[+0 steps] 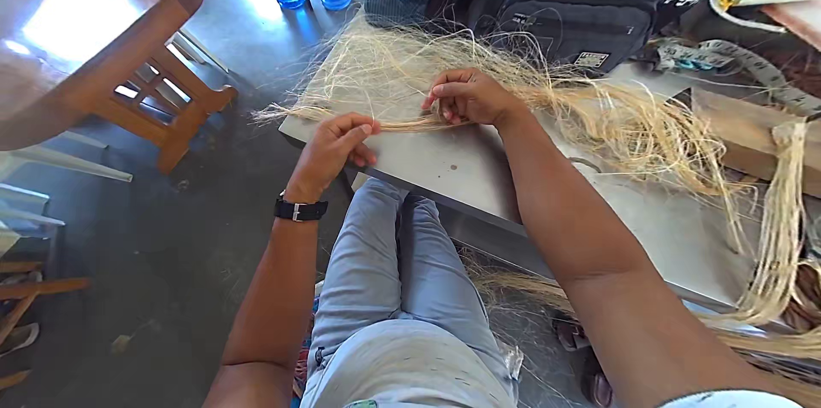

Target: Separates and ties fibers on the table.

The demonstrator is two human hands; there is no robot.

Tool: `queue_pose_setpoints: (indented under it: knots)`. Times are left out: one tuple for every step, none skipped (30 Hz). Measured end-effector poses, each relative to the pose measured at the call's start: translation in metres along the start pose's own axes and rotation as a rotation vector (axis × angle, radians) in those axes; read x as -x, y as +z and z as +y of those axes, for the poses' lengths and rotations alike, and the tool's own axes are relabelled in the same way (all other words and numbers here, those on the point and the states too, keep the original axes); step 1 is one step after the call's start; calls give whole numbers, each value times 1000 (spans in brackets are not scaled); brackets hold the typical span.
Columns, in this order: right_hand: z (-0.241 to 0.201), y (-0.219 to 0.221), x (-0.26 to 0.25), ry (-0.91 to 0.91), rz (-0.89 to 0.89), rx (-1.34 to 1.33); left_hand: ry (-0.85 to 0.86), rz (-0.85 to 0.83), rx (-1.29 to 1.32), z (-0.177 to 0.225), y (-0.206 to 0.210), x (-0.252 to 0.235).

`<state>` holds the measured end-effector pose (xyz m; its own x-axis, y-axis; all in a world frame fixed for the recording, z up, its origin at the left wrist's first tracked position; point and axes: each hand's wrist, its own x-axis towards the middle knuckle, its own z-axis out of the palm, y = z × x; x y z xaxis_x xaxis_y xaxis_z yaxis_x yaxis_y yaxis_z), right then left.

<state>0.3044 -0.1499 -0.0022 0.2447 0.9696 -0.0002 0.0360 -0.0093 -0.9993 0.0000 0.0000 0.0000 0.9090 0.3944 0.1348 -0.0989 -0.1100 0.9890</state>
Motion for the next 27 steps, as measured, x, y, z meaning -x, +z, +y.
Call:
queue_pose_setpoints:
  knots:
    - [0, -4, 2, -3, -6, -2, 27, 73, -77, 3, -1, -6]
    - [0, -9, 3, -4, -13, 2, 54, 169, -131, 3, -6, -16]
    - [1, -12, 5, -7, -21, 7, 74, 272, -161, 4, -12, -23]
    - [1, -15, 6, -11, -29, 8, 75, 364, -178, 6, -18, -28]
    - [1, -18, 7, -17, -40, 4, 73, 438, -196, 9, -25, -32]
    - [2, -18, 7, -21, -51, 6, 69, 490, -228, 13, -32, -36]
    - [2, -18, 8, -20, -62, 11, 64, 521, -272, 17, -38, -39]
    - [2, -16, 8, -16, -77, 31, 64, 532, -323, 21, -44, -43]
    - [1, -15, 7, -13, -97, 63, 62, 528, -375, 25, -47, -47]
    - [1, -15, 6, -9, -117, 95, 55, 513, -427, 30, -49, -51]
    - [0, -14, 6, -6, -132, 124, 43, 489, -473, 35, -50, -56]
    - [0, -13, 6, -6, -147, 142, 27, 456, -514, 38, -49, -60]
    - [-1, -13, 6, -5, -158, 155, 10, 408, -548, 41, -48, -65]
    - [-2, -13, 6, -4, -162, 165, -3, 350, -579, 44, -45, -71]
    - [-2, -12, 6, -1, -161, 169, -15, 284, -616, 45, -42, -76]
    - [-3, -12, 7, -1, -163, 168, -23, 209, -660, 45, -39, -80]
    - [-3, -12, 7, -4, -166, 172, -29, 123, -713, 45, -36, -83]
    - [-3, -11, 7, -7, -169, 183, -35, 35, -770, 43, -33, -87]
    - [-4, -11, 7, -5, -173, 198, -31, -41, -821, 39, -31, -89]
    - [-5, -11, 7, -1, -175, 205, -23, -100, -870, 36, -29, -89]
    - [-5, -10, 7, 1, -175, 204, -4, -139, -911, 32, -28, -89]
    - [-4, -11, 7, 2, -170, 193, 34, -152, -941, 28, -27, -86]
    - [-4, -11, 8, 4, -155, 166, 67, -147, -961, 24, -26, -83]
    - [-2, -13, 8, 1, -133, 129, 89, -138, -971, 20, -25, -78]
    - [0, -14, 8, -5, -105, 84, 110, -127, -973, 15, -25, -73]
    - [2, -16, 8, -12, -74, 35, 134, -114, -969, 9, -25, -67]
    - [4, -17, 8, -18, -44, -10, 156, -99, -965, 1, -26, -61]
